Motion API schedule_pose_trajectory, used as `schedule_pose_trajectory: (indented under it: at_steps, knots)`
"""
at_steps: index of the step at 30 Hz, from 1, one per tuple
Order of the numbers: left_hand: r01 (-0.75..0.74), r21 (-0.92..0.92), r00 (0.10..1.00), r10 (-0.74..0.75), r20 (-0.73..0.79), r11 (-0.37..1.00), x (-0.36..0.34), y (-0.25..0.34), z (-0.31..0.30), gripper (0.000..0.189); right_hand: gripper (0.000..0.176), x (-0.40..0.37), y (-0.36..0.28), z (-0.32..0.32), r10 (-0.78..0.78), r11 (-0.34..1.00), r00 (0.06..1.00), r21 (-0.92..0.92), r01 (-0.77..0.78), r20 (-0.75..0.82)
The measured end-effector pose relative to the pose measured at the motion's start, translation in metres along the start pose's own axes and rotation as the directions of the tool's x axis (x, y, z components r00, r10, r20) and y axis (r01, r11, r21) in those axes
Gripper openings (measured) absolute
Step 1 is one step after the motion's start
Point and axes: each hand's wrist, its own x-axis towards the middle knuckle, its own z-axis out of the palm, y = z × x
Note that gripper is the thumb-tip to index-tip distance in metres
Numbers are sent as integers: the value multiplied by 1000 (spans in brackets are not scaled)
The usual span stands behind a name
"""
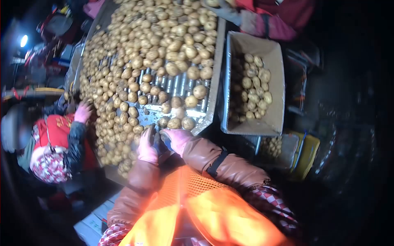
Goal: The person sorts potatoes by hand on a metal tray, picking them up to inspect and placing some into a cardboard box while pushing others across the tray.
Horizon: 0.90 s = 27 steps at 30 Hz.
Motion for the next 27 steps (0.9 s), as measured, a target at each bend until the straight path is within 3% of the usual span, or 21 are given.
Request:
schedule_pose_trajectory:
  at_steps: [2,3,5,6,7,10,11,12,13,14,15,16,17,18,19,20,22,23,25,27]
  knots:
    - [9,-38,1000,-10,-16,999,-3,-11,-5,44,41,-1,-8,-3,19,1000,1000,8,-19,7]
    - [103,-155,994,-106,-11,983,-6,-22,-4,39,41,3,-10,-13,18,1000,999,-10,-18,39]
    - [442,-498,891,-428,148,747,1,7,-10,34,41,7,-6,-10,92,994,993,-57,-88,74]
    - [540,-575,824,-526,212,614,4,20,-11,36,42,6,-4,-13,128,991,988,-51,-124,90]
    - [523,-632,822,-534,198,571,7,21,-8,33,42,8,-3,-17,142,989,985,-59,-137,99]
    - [350,-689,901,-429,62,635,11,22,-4,27,41,11,-12,-21,109,994,990,-22,-108,94]
    - [308,-530,942,-330,56,790,12,24,-8,28,38,13,-21,-24,77,997,992,-22,-75,105]
    - [230,-353,972,-228,48,907,14,26,-12,29,36,15,-16,-11,41,999,999,9,-41,-21]
    - [212,-185,977,-200,78,960,11,27,-15,28,34,15,-15,4,-35,998,992,45,41,-121]
    - [174,-6,979,-172,108,985,9,29,-17,27,30,6,-17,-4,12,997,997,81,-6,-79]
    - [120,163,980,-143,138,979,6,30,-19,26,27,-9,-17,-28,114,932,993,342,-117,29]
    - [352,192,860,-398,320,916,12,78,-6,21,24,-26,-17,-51,213,791,967,557,-253,138]
    - [188,135,923,-222,314,973,-1,72,11,24,26,-47,-16,-59,327,459,929,830,-315,172]
    - [14,87,954,-39,298,996,-14,66,29,29,27,-68,-15,-67,437,52,876,967,-250,203]
    - [132,-111,960,-99,261,985,-31,28,53,34,26,-79,-3,-63,480,0,858,978,-207,182]
    - [225,-312,962,-158,224,923,-41,19,53,39,25,-85,17,-43,500,186,860,957,-221,102]
    - [97,-85,995,-97,3,992,-56,7,5,42,23,-70,53,-3,429,634,901,731,-251,-62]
    - [74,53,988,-65,-142,996,-56,2,-23,43,23,-54,65,8,334,777,938,591,-219,-92]
    - [164,61,969,-149,-197,985,-52,-25,-36,46,26,-35,46,1,67,958,995,283,-42,-80]
    - [186,23,955,-175,-239,982,-58,-42,-38,47,27,-38,32,-8,74,992,995,107,-67,-71]
